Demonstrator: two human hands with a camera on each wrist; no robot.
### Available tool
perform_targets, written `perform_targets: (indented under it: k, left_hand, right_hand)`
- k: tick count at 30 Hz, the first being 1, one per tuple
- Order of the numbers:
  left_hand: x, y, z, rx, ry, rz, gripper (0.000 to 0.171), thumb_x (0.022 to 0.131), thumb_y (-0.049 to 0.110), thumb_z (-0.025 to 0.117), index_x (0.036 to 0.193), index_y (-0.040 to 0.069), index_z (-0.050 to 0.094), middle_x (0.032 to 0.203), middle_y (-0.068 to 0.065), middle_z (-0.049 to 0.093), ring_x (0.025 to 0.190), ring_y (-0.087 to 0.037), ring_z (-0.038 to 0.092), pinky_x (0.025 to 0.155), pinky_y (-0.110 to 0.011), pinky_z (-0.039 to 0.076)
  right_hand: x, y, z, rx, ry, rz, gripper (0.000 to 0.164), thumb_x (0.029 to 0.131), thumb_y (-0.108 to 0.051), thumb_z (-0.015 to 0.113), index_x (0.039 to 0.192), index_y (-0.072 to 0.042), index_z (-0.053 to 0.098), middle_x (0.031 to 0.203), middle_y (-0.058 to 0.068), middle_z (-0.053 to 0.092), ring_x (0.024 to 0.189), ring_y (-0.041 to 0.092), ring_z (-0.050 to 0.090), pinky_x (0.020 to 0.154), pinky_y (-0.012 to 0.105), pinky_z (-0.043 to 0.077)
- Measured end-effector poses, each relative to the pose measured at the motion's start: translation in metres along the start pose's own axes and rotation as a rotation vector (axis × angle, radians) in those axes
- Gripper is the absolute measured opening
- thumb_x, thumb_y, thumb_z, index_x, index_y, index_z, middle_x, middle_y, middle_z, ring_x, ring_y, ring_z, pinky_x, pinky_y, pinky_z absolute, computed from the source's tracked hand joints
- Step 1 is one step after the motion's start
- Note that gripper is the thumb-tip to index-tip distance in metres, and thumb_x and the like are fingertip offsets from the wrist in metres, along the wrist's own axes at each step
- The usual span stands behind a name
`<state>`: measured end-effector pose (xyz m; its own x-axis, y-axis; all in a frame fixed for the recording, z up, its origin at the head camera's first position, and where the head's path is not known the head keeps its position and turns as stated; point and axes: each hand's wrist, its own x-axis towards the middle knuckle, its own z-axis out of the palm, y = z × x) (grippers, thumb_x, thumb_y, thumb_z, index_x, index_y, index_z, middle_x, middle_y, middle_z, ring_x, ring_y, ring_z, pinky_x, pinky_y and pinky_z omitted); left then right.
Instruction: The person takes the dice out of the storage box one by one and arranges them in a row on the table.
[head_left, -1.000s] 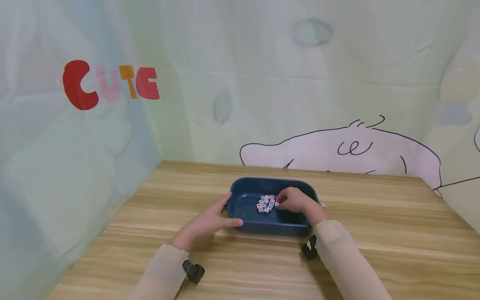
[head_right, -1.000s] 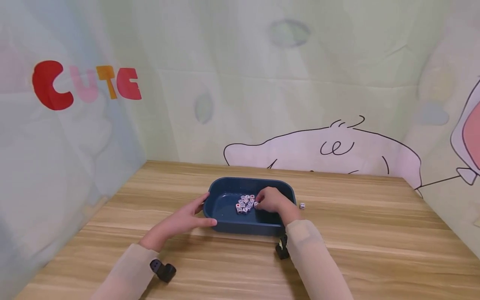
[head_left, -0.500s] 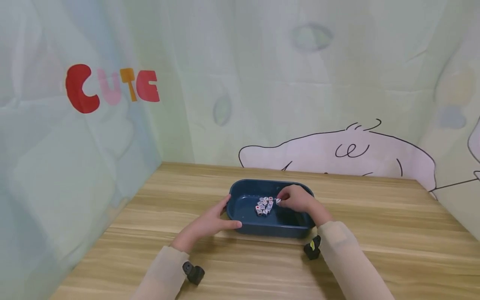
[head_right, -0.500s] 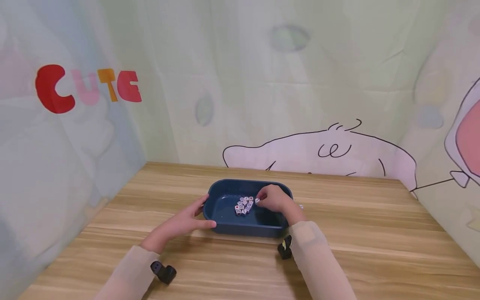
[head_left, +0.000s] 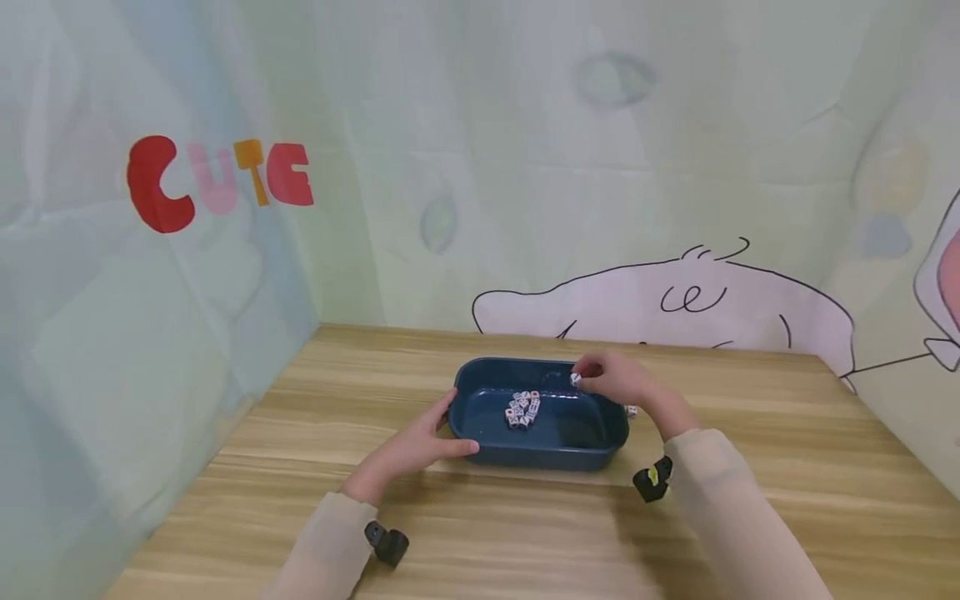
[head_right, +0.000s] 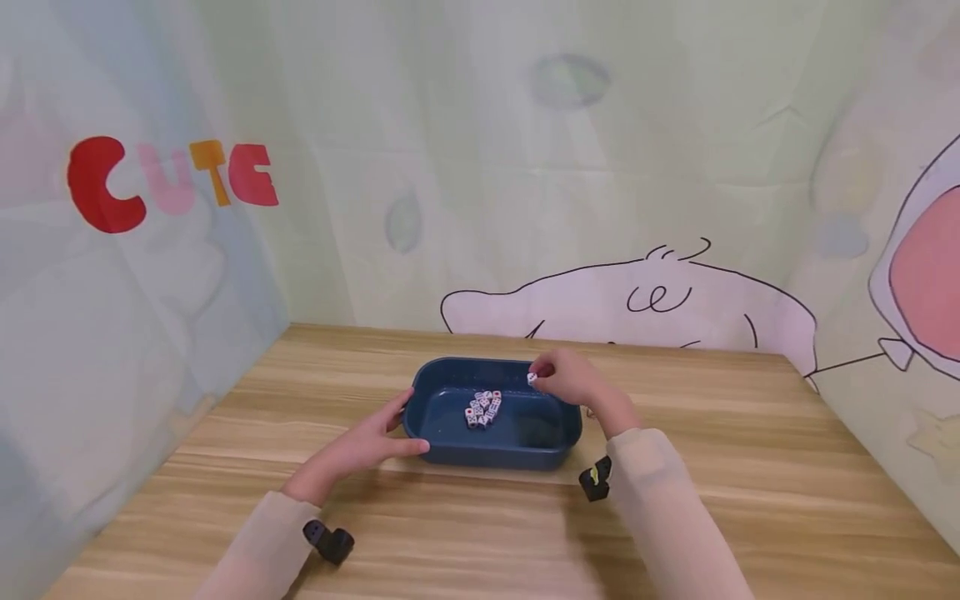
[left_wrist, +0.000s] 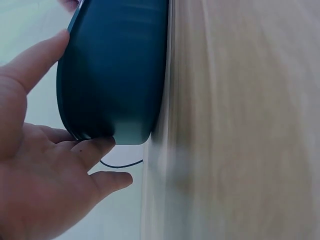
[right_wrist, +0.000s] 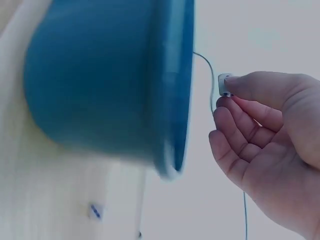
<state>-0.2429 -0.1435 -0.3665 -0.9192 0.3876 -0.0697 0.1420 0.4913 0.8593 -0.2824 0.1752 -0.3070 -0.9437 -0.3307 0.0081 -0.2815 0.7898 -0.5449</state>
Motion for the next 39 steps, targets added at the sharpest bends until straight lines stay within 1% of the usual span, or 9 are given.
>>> perform_targets:
  k: [7, 10, 14, 18, 22, 27, 30, 32, 39]
  left_hand:
    - [0.003, -0.004, -0.006, 0.007, 0.025, -0.012, 0.097, 0.084, 0.032, 0.075, 0.154, 0.004, 0.015, 0.158, -0.022, 0.018, 0.142, -0.04, 0.027, 0.113, -0.054, 0.025]
    - [0.003, -0.008, -0.007, -0.004, 0.029, -0.003, 0.097, 0.084, 0.029, 0.076, 0.154, 0.003, 0.014, 0.158, -0.023, 0.017, 0.142, -0.04, 0.025, 0.114, -0.053, 0.025]
    - [0.002, -0.013, -0.008, -0.024, 0.023, 0.003, 0.097, 0.085, 0.026, 0.075, 0.154, 0.002, 0.012, 0.158, -0.023, 0.015, 0.143, -0.04, 0.023, 0.114, -0.052, 0.023]
    - [-0.001, -0.018, -0.007, -0.027, 0.033, 0.013, 0.097, 0.084, 0.025, 0.075, 0.154, 0.002, 0.012, 0.158, -0.023, 0.015, 0.142, -0.041, 0.025, 0.114, -0.053, 0.023]
    - [-0.005, -0.023, -0.002, -0.035, 0.031, 0.027, 0.097, 0.084, 0.025, 0.075, 0.154, 0.002, 0.012, 0.158, -0.023, 0.015, 0.142, -0.041, 0.024, 0.115, -0.053, 0.022]
    - [-0.01, -0.025, 0.004, -0.072, 0.009, 0.031, 0.097, 0.085, 0.023, 0.074, 0.154, 0.002, 0.009, 0.159, -0.022, 0.01, 0.143, -0.042, 0.019, 0.115, -0.055, 0.019]
    - [-0.009, -0.022, 0.007, -0.089, -0.002, 0.041, 0.097, 0.086, 0.024, 0.074, 0.154, 0.003, 0.009, 0.159, -0.022, 0.009, 0.143, -0.042, 0.018, 0.115, -0.055, 0.018]
    - [-0.008, -0.018, 0.008, -0.094, -0.004, 0.04, 0.097, 0.086, 0.025, 0.074, 0.155, 0.004, 0.008, 0.16, -0.021, 0.009, 0.143, -0.042, 0.019, 0.115, -0.055, 0.019]
    - [-0.004, -0.007, 0.005, -0.064, -0.004, 0.038, 0.097, 0.086, 0.027, 0.073, 0.155, 0.006, 0.009, 0.16, -0.02, 0.01, 0.142, -0.043, 0.02, 0.114, -0.055, 0.02]
  right_hand:
    - [-0.006, 0.01, -0.028, 0.014, 0.048, -0.021, 0.02, 0.092, -0.009, 0.061, 0.106, 0.004, 0.067, 0.094, 0.012, 0.067, 0.085, 0.022, 0.06, 0.077, 0.038, 0.053]
    - [-0.009, 0.017, -0.035, 0.007, 0.06, -0.019, 0.02, 0.092, -0.01, 0.061, 0.105, 0.004, 0.067, 0.093, 0.012, 0.066, 0.085, 0.022, 0.06, 0.076, 0.037, 0.053]
    - [-0.015, 0.026, -0.044, 0.001, 0.049, -0.003, 0.02, 0.092, -0.011, 0.061, 0.105, 0.004, 0.067, 0.093, 0.01, 0.066, 0.084, 0.021, 0.06, 0.075, 0.036, 0.052]
    - [-0.022, 0.033, -0.05, -0.003, 0.05, 0.008, 0.02, 0.092, -0.011, 0.062, 0.104, 0.004, 0.067, 0.093, 0.011, 0.067, 0.085, 0.022, 0.06, 0.075, 0.037, 0.052]
    - [-0.031, 0.044, -0.05, 0.01, 0.038, 0.032, 0.019, 0.092, -0.011, 0.061, 0.104, 0.004, 0.066, 0.093, 0.01, 0.066, 0.084, 0.02, 0.059, 0.074, 0.035, 0.052]
    - [-0.042, 0.063, -0.041, 0.026, 0.011, 0.063, 0.019, 0.092, -0.011, 0.061, 0.103, 0.004, 0.066, 0.091, 0.008, 0.066, 0.083, 0.019, 0.058, 0.072, 0.033, 0.05]
    - [-0.047, 0.073, -0.037, 0.015, 0.015, 0.078, 0.018, 0.091, -0.01, 0.062, 0.102, 0.003, 0.066, 0.089, 0.007, 0.065, 0.082, 0.018, 0.057, 0.071, 0.033, 0.049]
    - [-0.048, 0.079, -0.036, 0.01, 0.025, 0.071, 0.017, 0.09, -0.01, 0.063, 0.1, 0.004, 0.067, 0.088, 0.007, 0.065, 0.081, 0.018, 0.056, 0.071, 0.033, 0.049]
    - [-0.047, 0.094, -0.03, 0.034, 0.047, 0.07, 0.017, 0.088, -0.008, 0.065, 0.099, 0.005, 0.067, 0.087, 0.007, 0.065, 0.08, 0.017, 0.056, 0.069, 0.032, 0.049]
